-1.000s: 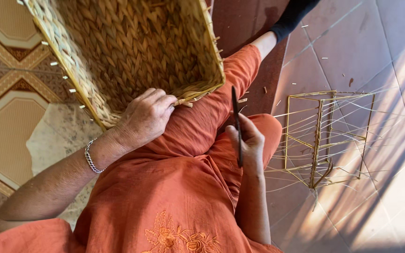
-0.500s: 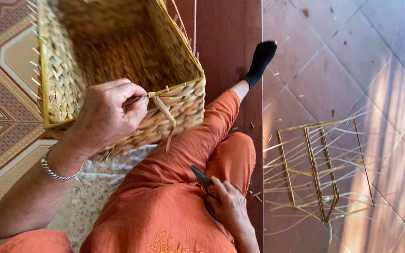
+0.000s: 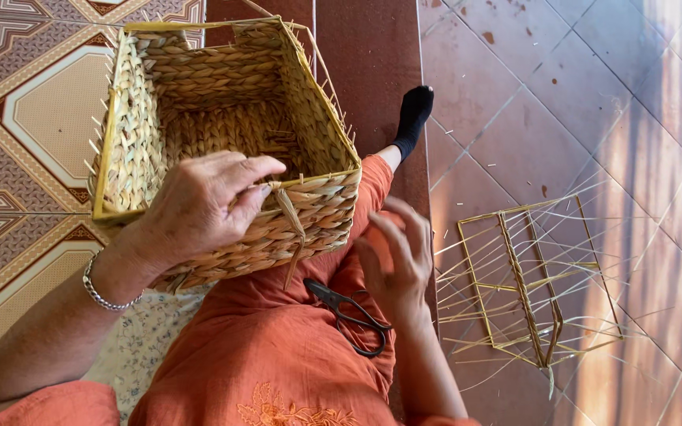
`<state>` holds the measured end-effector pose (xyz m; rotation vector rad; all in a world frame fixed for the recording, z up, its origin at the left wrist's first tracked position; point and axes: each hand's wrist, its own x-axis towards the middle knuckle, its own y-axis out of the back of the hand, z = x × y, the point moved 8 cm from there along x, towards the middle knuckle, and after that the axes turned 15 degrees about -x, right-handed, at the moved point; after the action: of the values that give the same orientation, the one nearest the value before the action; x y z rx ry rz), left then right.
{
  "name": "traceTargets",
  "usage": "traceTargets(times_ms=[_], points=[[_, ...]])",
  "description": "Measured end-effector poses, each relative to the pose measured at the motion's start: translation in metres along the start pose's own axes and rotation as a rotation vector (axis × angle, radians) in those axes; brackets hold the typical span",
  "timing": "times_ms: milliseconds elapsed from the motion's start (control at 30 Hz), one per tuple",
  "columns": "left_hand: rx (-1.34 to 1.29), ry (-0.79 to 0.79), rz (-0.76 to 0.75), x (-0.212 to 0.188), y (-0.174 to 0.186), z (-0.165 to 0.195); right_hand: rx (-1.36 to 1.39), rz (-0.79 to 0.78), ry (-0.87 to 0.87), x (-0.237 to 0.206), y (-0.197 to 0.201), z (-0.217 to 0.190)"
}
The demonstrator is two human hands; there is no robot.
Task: The person trims excess woven material from the edges of a rectangular basket using shears. They rotate the basket to access different sides and cut protruding strands flush with the frame.
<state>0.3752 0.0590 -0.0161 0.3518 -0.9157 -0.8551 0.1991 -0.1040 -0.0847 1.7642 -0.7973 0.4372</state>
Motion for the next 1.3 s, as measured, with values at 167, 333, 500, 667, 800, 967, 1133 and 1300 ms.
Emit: traceTargets(times_ms=[167, 333, 500, 667, 800, 967, 1133, 1300], points=[[-0.003, 0.01, 0.032, 0.006, 0.021, -0.021, 0.198, -0.045, 0.015, 0.064, -0.034, -0.002], [0.122, -0.008, -0.012, 0.039, 0.032, -0.04, 0.383, -0.049, -0.078, 0.093, -0.07, 0.013], [0.307, -0.167, -0.115, 0.063, 0.024, -0.028, 0.416, -0.014, -0.194, 0.109, -0.083, 0.037], [0.297, -0.368, -0.171, 0.055, 0.02, 0.014, 0.436, -0.011, -0.194, 0.082, -0.08, 0.045], [0.261, -0.284, -0.229, 0.05, 0.025, 0.016, 0.227, 0.046, -0.161, 0.016, -0.046, 0.044], [0.386, -0.25, -0.105, 0.043, 0.034, 0.007, 0.229, -0.39, -0.023, -0.069, -0.028, 0.018], [0.616, -0.146, -0.08, 0.022, 0.027, -0.008, 0.01, -0.537, -0.021, -0.122, -0.015, 0.003], [0.57, -0.091, 0.02, 0.013, 0.022, -0.019, -0.102, -0.59, 0.005, -0.131, -0.031, 0.001]])
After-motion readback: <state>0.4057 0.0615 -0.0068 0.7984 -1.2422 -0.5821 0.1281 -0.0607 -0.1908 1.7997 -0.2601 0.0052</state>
